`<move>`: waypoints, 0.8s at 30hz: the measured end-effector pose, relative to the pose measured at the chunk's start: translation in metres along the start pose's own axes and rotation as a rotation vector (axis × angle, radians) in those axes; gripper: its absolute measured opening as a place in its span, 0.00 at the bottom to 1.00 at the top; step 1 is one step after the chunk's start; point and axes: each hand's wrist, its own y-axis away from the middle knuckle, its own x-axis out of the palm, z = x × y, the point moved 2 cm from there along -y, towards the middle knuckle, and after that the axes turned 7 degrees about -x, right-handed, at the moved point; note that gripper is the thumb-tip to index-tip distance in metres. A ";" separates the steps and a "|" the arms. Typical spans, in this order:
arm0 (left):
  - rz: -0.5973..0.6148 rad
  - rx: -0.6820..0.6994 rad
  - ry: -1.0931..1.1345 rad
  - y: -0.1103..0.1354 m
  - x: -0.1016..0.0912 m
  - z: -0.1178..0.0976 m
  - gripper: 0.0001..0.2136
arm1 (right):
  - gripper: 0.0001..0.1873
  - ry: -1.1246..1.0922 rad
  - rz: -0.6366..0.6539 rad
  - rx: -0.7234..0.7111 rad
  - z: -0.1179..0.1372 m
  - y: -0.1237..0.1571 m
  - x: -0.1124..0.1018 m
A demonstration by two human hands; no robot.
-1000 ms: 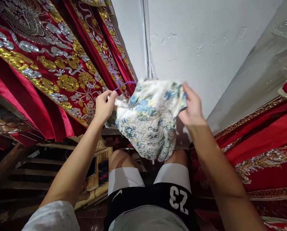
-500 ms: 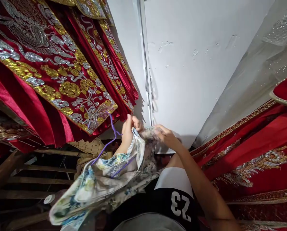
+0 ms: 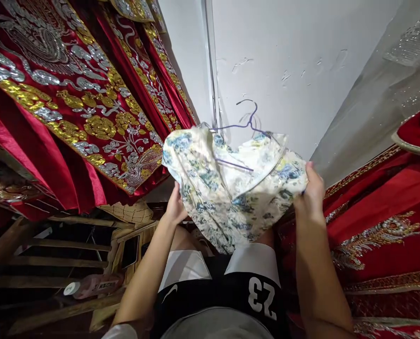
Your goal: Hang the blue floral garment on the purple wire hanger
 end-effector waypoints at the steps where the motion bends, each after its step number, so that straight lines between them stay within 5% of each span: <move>1: -0.065 -0.014 0.029 0.000 -0.005 0.006 0.39 | 0.16 -0.032 -0.014 -0.001 -0.002 -0.003 0.009; 6: -0.340 0.036 0.186 0.002 -0.017 0.026 0.35 | 0.19 -0.171 -0.048 0.161 -0.010 0.016 0.068; 9: -0.419 0.031 0.247 0.016 -0.016 0.040 0.36 | 0.20 -0.178 0.012 0.218 -0.008 0.040 0.077; 17: -0.322 -0.033 0.312 0.063 -0.003 0.073 0.43 | 0.22 -0.108 -0.016 0.129 -0.017 0.070 0.030; 24: -0.294 0.029 0.171 0.071 0.032 0.064 0.31 | 0.14 0.347 -0.367 0.003 -0.051 0.158 -0.001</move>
